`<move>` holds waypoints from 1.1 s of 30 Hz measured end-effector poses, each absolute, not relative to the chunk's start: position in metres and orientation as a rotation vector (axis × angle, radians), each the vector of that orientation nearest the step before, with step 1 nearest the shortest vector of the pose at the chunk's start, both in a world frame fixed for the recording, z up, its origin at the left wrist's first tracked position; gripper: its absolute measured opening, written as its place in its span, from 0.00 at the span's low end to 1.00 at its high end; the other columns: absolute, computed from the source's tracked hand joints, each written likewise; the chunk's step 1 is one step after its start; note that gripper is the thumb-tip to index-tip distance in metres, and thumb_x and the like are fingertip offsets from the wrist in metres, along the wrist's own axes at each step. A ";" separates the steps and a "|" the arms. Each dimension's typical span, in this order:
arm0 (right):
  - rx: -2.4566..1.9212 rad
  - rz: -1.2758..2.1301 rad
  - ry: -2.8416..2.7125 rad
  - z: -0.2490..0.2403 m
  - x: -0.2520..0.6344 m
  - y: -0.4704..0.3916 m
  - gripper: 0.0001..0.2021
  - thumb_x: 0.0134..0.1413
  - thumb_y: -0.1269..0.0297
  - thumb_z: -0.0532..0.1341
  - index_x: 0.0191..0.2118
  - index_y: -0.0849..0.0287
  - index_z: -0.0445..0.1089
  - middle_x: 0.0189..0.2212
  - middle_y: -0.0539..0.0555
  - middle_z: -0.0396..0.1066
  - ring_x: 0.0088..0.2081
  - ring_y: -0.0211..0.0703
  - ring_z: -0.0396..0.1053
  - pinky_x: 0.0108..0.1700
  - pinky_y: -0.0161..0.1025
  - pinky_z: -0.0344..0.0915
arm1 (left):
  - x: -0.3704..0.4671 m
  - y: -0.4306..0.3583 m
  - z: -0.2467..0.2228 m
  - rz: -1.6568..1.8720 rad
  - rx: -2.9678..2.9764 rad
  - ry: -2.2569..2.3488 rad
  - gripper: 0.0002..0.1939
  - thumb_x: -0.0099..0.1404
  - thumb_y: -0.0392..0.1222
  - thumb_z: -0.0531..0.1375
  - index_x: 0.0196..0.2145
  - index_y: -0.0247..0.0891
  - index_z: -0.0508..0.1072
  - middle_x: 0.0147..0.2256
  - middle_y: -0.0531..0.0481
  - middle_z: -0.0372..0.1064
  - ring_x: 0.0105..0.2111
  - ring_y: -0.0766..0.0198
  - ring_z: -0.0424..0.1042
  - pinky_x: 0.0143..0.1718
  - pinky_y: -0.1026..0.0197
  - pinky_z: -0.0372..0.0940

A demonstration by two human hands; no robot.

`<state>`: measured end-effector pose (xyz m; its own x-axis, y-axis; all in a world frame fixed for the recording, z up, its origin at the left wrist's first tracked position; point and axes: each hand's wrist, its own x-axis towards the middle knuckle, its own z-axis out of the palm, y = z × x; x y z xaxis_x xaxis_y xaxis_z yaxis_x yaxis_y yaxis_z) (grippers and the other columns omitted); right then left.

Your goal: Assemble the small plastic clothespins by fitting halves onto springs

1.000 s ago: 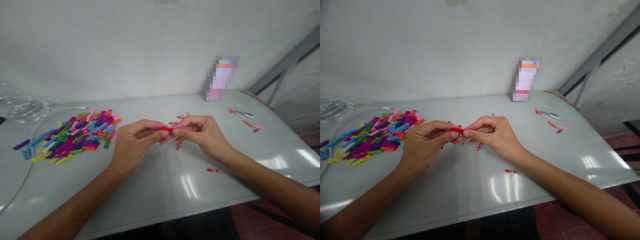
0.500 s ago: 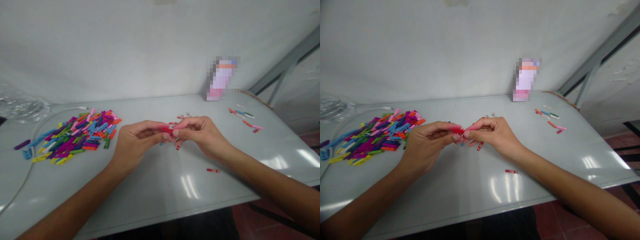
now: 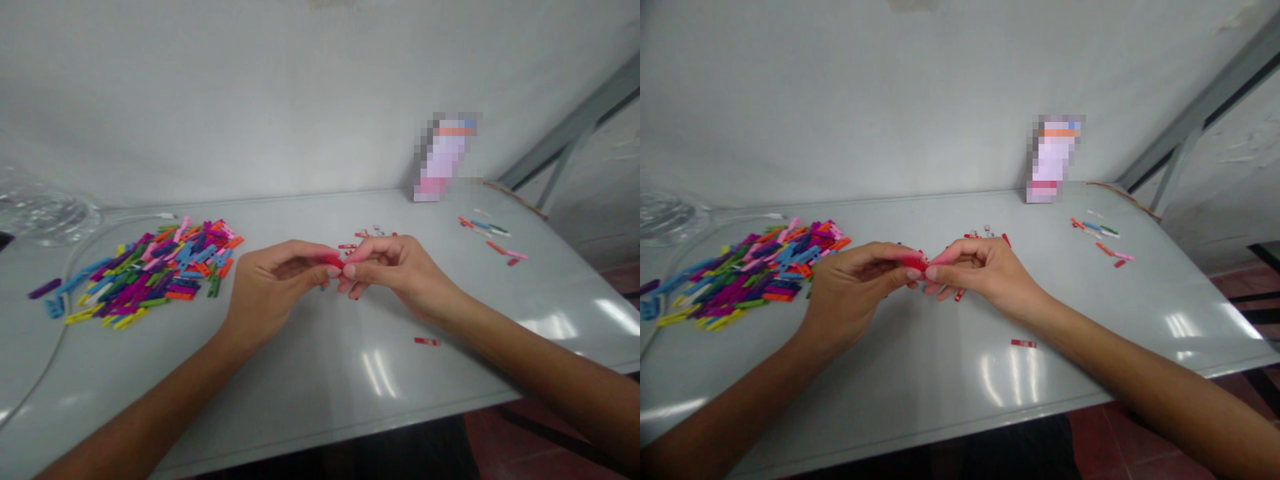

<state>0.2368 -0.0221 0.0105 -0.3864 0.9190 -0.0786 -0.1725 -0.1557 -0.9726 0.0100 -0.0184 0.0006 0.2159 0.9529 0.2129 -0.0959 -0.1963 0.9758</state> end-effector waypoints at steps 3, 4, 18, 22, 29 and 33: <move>-0.963 1.508 -1.340 0.012 0.237 -0.025 0.16 0.52 0.54 0.84 0.37 0.58 0.84 0.32 0.54 0.86 0.31 0.44 0.84 0.33 0.37 0.80 | 0.009 -0.019 0.005 1.208 1.422 0.908 0.09 0.63 0.36 0.79 0.42 0.43 0.90 0.40 0.48 0.88 0.37 0.59 0.87 0.39 0.62 0.82; -0.972 1.416 -1.379 0.012 0.237 -0.026 0.15 0.53 0.55 0.84 0.38 0.58 0.84 0.32 0.54 0.86 0.30 0.44 0.83 0.32 0.38 0.80 | 0.009 -0.019 0.007 1.201 1.431 0.925 0.10 0.63 0.37 0.80 0.42 0.42 0.90 0.40 0.48 0.88 0.38 0.59 0.87 0.41 0.61 0.83; -0.756 0.140 -2.001 0.018 0.246 -0.031 0.06 0.70 0.71 0.70 0.45 0.50 0.82 0.42 0.53 0.87 0.43 0.47 0.85 0.46 0.43 0.82 | 0.007 -0.021 0.017 1.106 1.431 0.964 0.06 0.67 0.44 0.78 0.42 0.45 0.91 0.40 0.46 0.88 0.37 0.57 0.86 0.45 0.56 0.83; -0.697 0.048 -2.090 0.019 0.249 -0.031 0.07 0.71 0.72 0.69 0.45 0.51 0.81 0.43 0.52 0.87 0.42 0.44 0.85 0.43 0.38 0.81 | 0.006 -0.017 0.012 1.061 1.318 0.892 0.07 0.66 0.44 0.79 0.40 0.42 0.90 0.37 0.48 0.87 0.34 0.59 0.85 0.40 0.59 0.82; -0.685 0.004 -2.129 0.013 0.255 -0.029 0.12 0.72 0.74 0.67 0.46 0.47 0.84 0.46 0.50 0.88 0.43 0.44 0.86 0.44 0.38 0.83 | 0.006 -0.012 0.009 0.854 1.156 0.842 0.10 0.65 0.44 0.79 0.42 0.40 0.89 0.36 0.46 0.86 0.33 0.59 0.85 0.40 0.59 0.82; -0.659 0.030 -2.129 0.011 0.256 -0.024 0.12 0.72 0.75 0.67 0.47 0.49 0.83 0.46 0.52 0.88 0.44 0.43 0.86 0.47 0.38 0.83 | 0.006 -0.010 0.005 0.843 1.156 0.851 0.08 0.66 0.44 0.78 0.39 0.40 0.88 0.35 0.47 0.86 0.32 0.59 0.84 0.40 0.59 0.82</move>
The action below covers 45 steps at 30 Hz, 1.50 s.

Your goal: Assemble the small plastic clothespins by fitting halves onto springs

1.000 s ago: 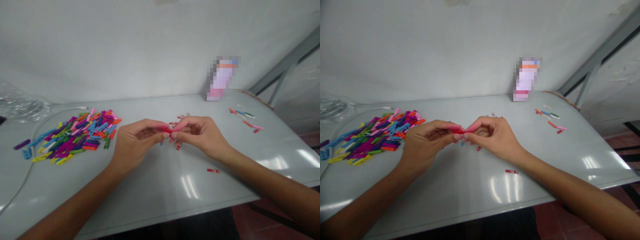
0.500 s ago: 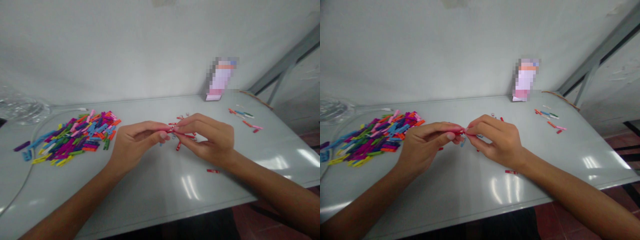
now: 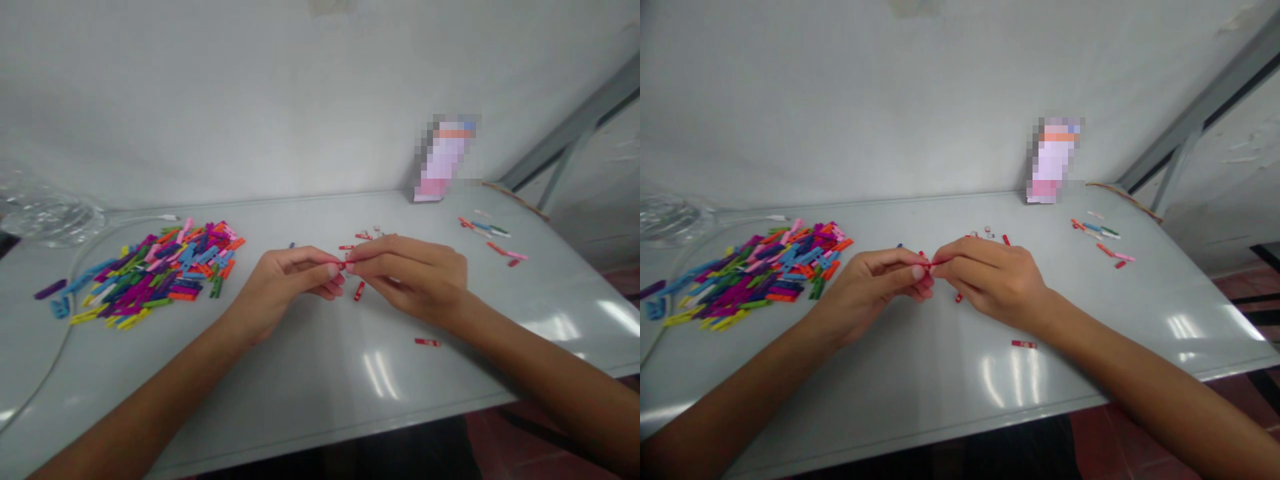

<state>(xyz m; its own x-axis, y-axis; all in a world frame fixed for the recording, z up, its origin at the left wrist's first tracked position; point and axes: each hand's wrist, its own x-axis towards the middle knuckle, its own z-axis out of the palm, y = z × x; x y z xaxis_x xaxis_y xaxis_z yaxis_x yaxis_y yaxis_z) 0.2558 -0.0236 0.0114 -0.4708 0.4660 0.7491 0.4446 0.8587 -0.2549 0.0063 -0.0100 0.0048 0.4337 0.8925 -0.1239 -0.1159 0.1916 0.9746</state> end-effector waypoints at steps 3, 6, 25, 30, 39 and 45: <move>-0.656 0.147 -2.125 0.011 0.253 -0.021 0.09 0.73 0.72 0.66 0.45 0.50 0.83 0.45 0.53 0.88 0.44 0.44 0.86 0.49 0.39 0.82 | 0.006 -0.010 0.004 0.883 1.264 0.897 0.08 0.67 0.45 0.77 0.39 0.40 0.87 0.34 0.47 0.85 0.32 0.58 0.84 0.40 0.57 0.82; -0.682 0.333 -2.088 0.011 0.249 -0.019 0.07 0.73 0.69 0.68 0.44 0.50 0.83 0.42 0.52 0.87 0.45 0.46 0.86 0.52 0.42 0.81 | 0.006 -0.010 0.009 0.883 1.372 0.936 0.08 0.67 0.46 0.76 0.39 0.39 0.86 0.32 0.48 0.84 0.33 0.58 0.84 0.39 0.58 0.81; -0.862 0.628 -2.787 0.025 0.280 0.003 0.09 0.69 0.73 0.69 0.46 0.53 0.85 0.49 0.55 0.81 0.52 0.48 0.81 0.55 0.44 0.73 | 0.004 -0.004 0.004 0.948 1.425 0.955 0.11 0.71 0.49 0.73 0.43 0.40 0.85 0.35 0.46 0.85 0.33 0.57 0.84 0.36 0.59 0.79; -0.903 0.715 -2.678 0.027 0.279 0.001 0.07 0.65 0.71 0.70 0.46 0.56 0.82 0.42 0.52 0.83 0.42 0.43 0.80 0.47 0.39 0.71 | 0.002 -0.005 0.004 0.928 1.361 0.923 0.10 0.73 0.49 0.71 0.41 0.39 0.82 0.37 0.45 0.86 0.32 0.58 0.84 0.32 0.61 0.78; -0.901 0.968 -2.188 0.025 0.268 -0.007 0.09 0.54 0.76 0.66 0.39 0.56 0.75 0.32 0.47 0.79 0.31 0.37 0.74 0.39 0.34 0.70 | 0.005 -0.009 0.007 0.898 1.311 0.905 0.12 0.73 0.50 0.70 0.42 0.40 0.78 0.39 0.43 0.88 0.30 0.58 0.85 0.31 0.61 0.77; -0.990 1.524 -1.712 0.017 0.263 -0.001 0.07 0.56 0.74 0.68 0.38 0.57 0.73 0.32 0.50 0.82 0.32 0.40 0.82 0.37 0.35 0.75 | 0.007 -0.011 0.008 0.858 1.371 0.971 0.12 0.74 0.48 0.70 0.45 0.37 0.83 0.41 0.42 0.88 0.37 0.55 0.88 0.33 0.62 0.77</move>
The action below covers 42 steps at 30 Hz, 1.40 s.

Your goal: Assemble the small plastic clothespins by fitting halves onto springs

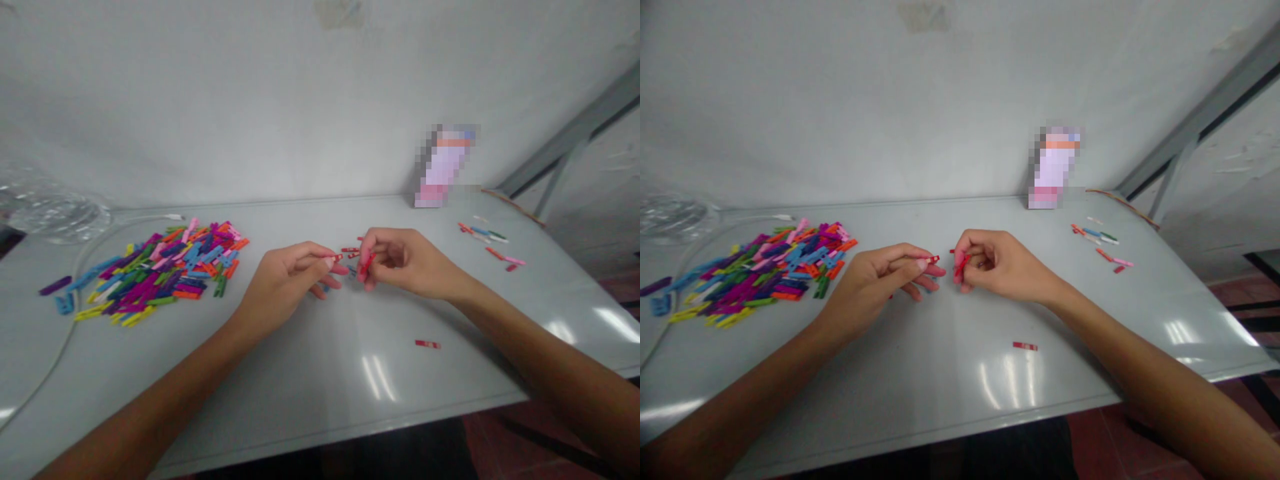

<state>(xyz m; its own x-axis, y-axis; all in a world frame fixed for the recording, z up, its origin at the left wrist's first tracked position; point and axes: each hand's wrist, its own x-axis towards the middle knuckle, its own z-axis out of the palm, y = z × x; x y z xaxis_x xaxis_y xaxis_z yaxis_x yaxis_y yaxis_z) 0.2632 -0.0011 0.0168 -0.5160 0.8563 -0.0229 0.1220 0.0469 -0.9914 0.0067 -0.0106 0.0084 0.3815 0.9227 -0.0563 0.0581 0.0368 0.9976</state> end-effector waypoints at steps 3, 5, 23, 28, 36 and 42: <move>-0.992 1.705 -1.518 0.016 0.262 0.003 0.06 0.58 0.70 0.71 0.39 0.59 0.75 0.33 0.52 0.83 0.31 0.40 0.83 0.38 0.35 0.79 | 0.007 -0.010 0.007 0.848 1.382 0.997 0.12 0.74 0.48 0.70 0.47 0.36 0.84 0.39 0.44 0.88 0.38 0.56 0.88 0.34 0.63 0.78; -1.007 1.795 -1.431 0.017 0.262 0.004 0.08 0.58 0.67 0.74 0.40 0.60 0.78 0.34 0.53 0.83 0.31 0.41 0.84 0.37 0.36 0.81 | 0.008 -0.010 0.004 0.852 1.369 1.004 0.12 0.74 0.47 0.70 0.47 0.36 0.85 0.39 0.44 0.87 0.37 0.56 0.88 0.33 0.63 0.78; -1.011 1.779 -1.262 0.016 0.258 -0.001 0.18 0.53 0.56 0.84 0.42 0.61 0.84 0.35 0.57 0.88 0.36 0.45 0.88 0.42 0.37 0.85 | 0.008 -0.009 -0.002 0.902 1.266 0.983 0.10 0.70 0.46 0.75 0.42 0.37 0.88 0.36 0.46 0.87 0.34 0.59 0.86 0.30 0.66 0.78; -1.007 1.690 -1.324 0.018 0.257 -0.001 0.20 0.53 0.55 0.84 0.46 0.59 0.83 0.35 0.56 0.88 0.34 0.45 0.88 0.42 0.38 0.86 | 0.007 -0.009 0.001 0.901 1.279 1.004 0.08 0.71 0.44 0.74 0.42 0.37 0.89 0.34 0.46 0.87 0.32 0.61 0.85 0.31 0.66 0.77; -1.102 1.391 -1.526 0.013 0.253 -0.009 0.15 0.56 0.54 0.81 0.43 0.58 0.87 0.34 0.56 0.88 0.37 0.48 0.88 0.45 0.42 0.85 | 0.007 -0.011 0.002 0.912 1.288 1.007 0.08 0.71 0.44 0.74 0.41 0.37 0.89 0.34 0.46 0.87 0.31 0.60 0.85 0.31 0.65 0.79; -1.165 1.051 -1.640 0.016 0.245 -0.022 0.07 0.61 0.61 0.76 0.41 0.59 0.88 0.33 0.55 0.87 0.33 0.45 0.85 0.39 0.38 0.82 | 0.007 -0.014 0.004 0.889 1.340 0.998 0.08 0.72 0.45 0.73 0.42 0.37 0.89 0.33 0.47 0.87 0.31 0.61 0.85 0.32 0.65 0.80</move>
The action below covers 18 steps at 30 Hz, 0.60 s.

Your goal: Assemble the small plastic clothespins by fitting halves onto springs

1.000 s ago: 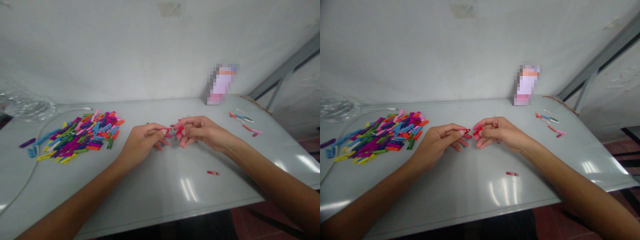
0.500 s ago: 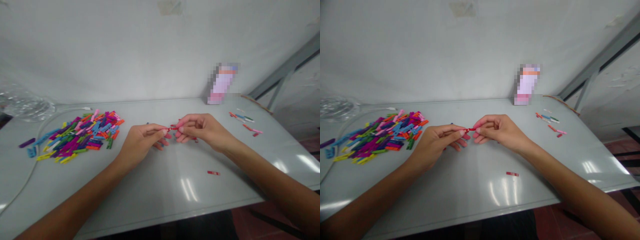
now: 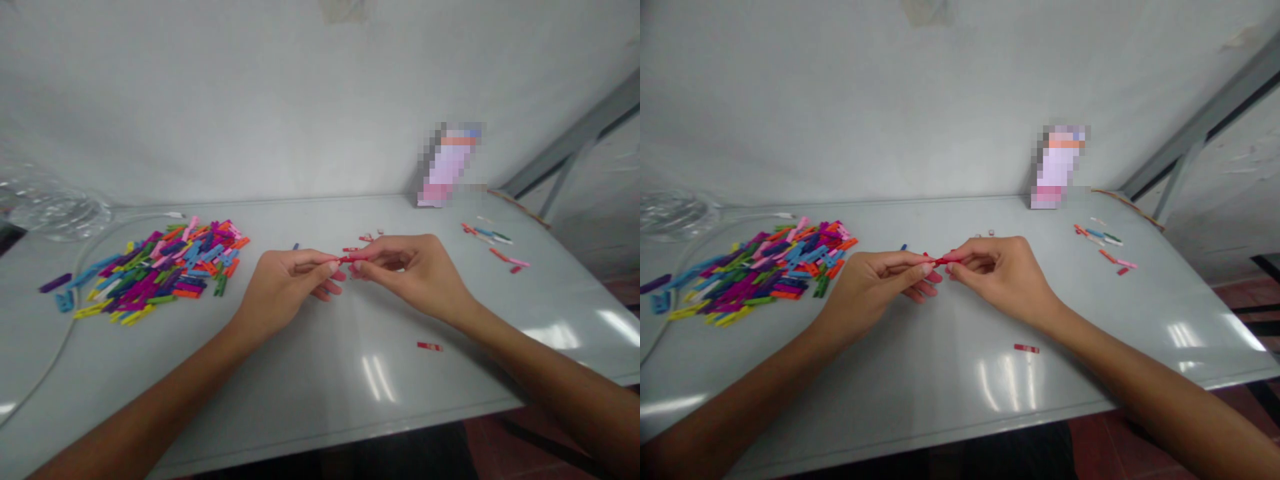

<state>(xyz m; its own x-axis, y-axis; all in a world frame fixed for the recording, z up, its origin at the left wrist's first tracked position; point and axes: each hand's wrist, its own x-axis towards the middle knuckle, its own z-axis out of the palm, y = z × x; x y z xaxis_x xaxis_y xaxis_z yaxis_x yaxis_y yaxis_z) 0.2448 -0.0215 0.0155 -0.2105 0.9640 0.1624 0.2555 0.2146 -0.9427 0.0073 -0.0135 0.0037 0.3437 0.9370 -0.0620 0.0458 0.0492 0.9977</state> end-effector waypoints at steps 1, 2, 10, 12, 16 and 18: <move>-1.165 1.017 -1.652 0.017 0.243 -0.023 0.07 0.62 0.61 0.76 0.40 0.59 0.88 0.33 0.54 0.87 0.33 0.45 0.85 0.37 0.38 0.81 | 0.007 -0.014 0.004 0.887 1.346 0.993 0.08 0.73 0.45 0.73 0.42 0.38 0.89 0.33 0.47 0.87 0.31 0.61 0.85 0.32 0.65 0.80; -1.166 0.987 -1.662 0.018 0.242 -0.025 0.06 0.62 0.62 0.75 0.40 0.59 0.88 0.33 0.54 0.87 0.32 0.45 0.84 0.36 0.38 0.80 | 0.008 -0.014 0.004 0.885 1.347 0.989 0.08 0.73 0.45 0.73 0.43 0.38 0.89 0.34 0.47 0.87 0.31 0.61 0.85 0.32 0.65 0.80; -1.162 1.183 -1.552 0.017 0.243 -0.022 0.12 0.59 0.53 0.79 0.39 0.57 0.89 0.31 0.55 0.86 0.33 0.50 0.86 0.39 0.44 0.84 | 0.008 -0.015 0.002 0.884 1.339 1.002 0.09 0.72 0.48 0.74 0.41 0.39 0.90 0.34 0.46 0.87 0.32 0.57 0.86 0.34 0.61 0.82; -1.129 1.324 -1.479 0.015 0.245 -0.019 0.14 0.55 0.51 0.81 0.39 0.57 0.89 0.30 0.55 0.86 0.34 0.51 0.86 0.40 0.45 0.85 | 0.007 -0.015 0.002 0.877 1.342 0.998 0.10 0.71 0.49 0.74 0.42 0.39 0.90 0.34 0.46 0.87 0.32 0.56 0.86 0.35 0.59 0.82; -1.064 1.470 -1.397 0.015 0.248 -0.014 0.17 0.50 0.52 0.84 0.40 0.57 0.89 0.30 0.56 0.86 0.34 0.50 0.87 0.42 0.45 0.87 | 0.007 -0.014 0.004 0.874 1.341 0.991 0.12 0.70 0.50 0.75 0.43 0.40 0.90 0.33 0.46 0.86 0.33 0.56 0.86 0.36 0.58 0.83; -1.049 1.472 -1.391 0.016 0.248 -0.013 0.16 0.50 0.52 0.84 0.40 0.56 0.89 0.30 0.56 0.86 0.33 0.49 0.87 0.41 0.44 0.87 | 0.007 -0.015 0.006 0.875 1.333 0.991 0.12 0.70 0.51 0.76 0.42 0.40 0.90 0.33 0.46 0.86 0.32 0.56 0.86 0.36 0.58 0.83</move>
<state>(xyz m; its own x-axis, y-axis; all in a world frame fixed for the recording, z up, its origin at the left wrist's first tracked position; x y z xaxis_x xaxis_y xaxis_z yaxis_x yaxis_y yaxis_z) 0.2482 -0.0134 0.0156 -0.3025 0.9528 -0.0272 -0.0261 -0.0368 -0.9990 0.0073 -0.0146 0.0056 0.3546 0.9322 -0.0727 0.0437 0.0611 0.9972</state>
